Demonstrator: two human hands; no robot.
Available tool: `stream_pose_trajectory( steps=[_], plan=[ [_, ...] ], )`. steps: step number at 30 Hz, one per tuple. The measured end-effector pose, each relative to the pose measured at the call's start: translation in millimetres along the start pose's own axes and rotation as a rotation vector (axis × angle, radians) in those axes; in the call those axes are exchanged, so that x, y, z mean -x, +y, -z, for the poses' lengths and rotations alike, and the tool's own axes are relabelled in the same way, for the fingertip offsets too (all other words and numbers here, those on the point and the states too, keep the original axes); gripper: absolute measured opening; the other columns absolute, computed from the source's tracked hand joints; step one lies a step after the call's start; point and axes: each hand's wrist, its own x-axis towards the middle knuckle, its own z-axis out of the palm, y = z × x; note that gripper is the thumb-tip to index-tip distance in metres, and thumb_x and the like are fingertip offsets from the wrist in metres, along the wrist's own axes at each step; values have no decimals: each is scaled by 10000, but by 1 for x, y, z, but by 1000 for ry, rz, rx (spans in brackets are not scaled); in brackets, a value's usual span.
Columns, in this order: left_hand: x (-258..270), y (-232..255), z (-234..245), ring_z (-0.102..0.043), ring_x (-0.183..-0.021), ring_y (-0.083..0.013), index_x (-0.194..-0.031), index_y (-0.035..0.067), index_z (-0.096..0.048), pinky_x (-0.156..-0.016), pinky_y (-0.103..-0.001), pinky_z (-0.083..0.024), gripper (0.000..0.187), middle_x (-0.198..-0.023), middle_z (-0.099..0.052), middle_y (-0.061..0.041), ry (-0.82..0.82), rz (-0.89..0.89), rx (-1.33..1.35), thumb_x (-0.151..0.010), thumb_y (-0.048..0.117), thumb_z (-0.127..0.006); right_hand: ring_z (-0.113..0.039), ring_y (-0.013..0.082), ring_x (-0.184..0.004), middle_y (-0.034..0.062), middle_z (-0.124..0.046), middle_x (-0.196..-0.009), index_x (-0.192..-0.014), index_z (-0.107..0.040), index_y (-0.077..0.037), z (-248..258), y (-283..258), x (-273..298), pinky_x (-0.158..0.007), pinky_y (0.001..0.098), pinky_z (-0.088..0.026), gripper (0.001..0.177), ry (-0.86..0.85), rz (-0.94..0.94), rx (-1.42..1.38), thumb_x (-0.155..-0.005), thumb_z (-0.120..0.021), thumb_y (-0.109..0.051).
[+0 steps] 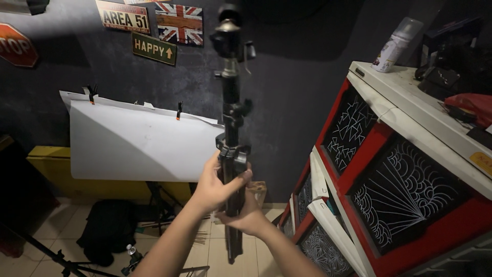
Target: The person picks up a tripod from the floor and unfolds it by extending the legs and tightening the adjustment knobs.
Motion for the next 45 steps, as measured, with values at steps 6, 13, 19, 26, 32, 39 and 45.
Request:
stream_pose_trajectory(
  steps=[6, 13, 19, 26, 32, 39, 45],
  plan=[
    [2, -12, 12, -696, -992, -140, -1235, 9, -580, -907, -314, -573, 470, -1047, -712, -72, 10, -123, -236, -790, 10, -732, -617, 258, -1190, 177, -584, -1285, -1431, -421, -16, 45, -45, 12, -1032, 405, -540, 752, 172, 449, -86, -966, -699, -537],
    [0, -12, -6, -683, -953, -138, -1187, 8, -592, -877, -296, -543, 486, -1004, -714, -70, 4, -156, -362, -744, 42, -790, -716, 245, -856, 170, -675, -1045, -1140, -585, 23, 86, -133, 21, -728, 308, -565, 380, 275, 685, 611, -1015, -645, -331],
    [0, -5, -16, -694, -882, -123, -1183, 7, -583, -808, -291, -551, 482, -948, -731, -59, 0, -157, -357, -743, 39, -778, -732, 274, -775, 186, -690, -911, -1159, -581, 31, 85, -174, 30, -670, 351, -545, 295, 99, 288, 671, -997, -670, -199],
    [-1, -1, -24, -701, -920, -133, -1142, 29, -592, -841, -302, -557, 424, -968, -730, -60, 22, -50, -371, -777, 72, -804, -712, 285, -847, 173, -669, -1010, -1110, -584, 28, 91, -167, 24, -656, 340, -551, 227, 150, 784, 1066, -920, -698, -21],
    [2, -1, -25, -701, -984, -145, -1142, 38, -592, -909, -322, -547, 409, -1009, -732, -64, 54, -88, -337, -804, 89, -816, -725, 236, -877, 189, -648, -1096, -1114, -642, 25, 90, -156, 19, -710, 281, -605, 244, 166, 810, 707, -906, -764, -9],
    [4, 2, -26, -726, -971, -143, -1129, 33, -574, -876, -303, -567, 415, -1016, -750, -61, 110, -155, -331, -789, 78, -805, -718, 249, -1096, 164, -689, -1181, -1101, -699, -26, 87, -148, 19, -963, 316, -607, 200, 213, 742, 355, -919, -776, 8],
    [7, 5, -31, -747, -872, -147, -1107, 29, -591, -803, -299, -576, 396, -923, -756, -70, 81, -187, -437, -773, 61, -801, -672, 139, -873, 109, -690, -1023, -1127, -695, 4, 95, -142, 21, -754, 269, -589, 196, 69, 188, -307, -935, -725, 26]
  ],
)
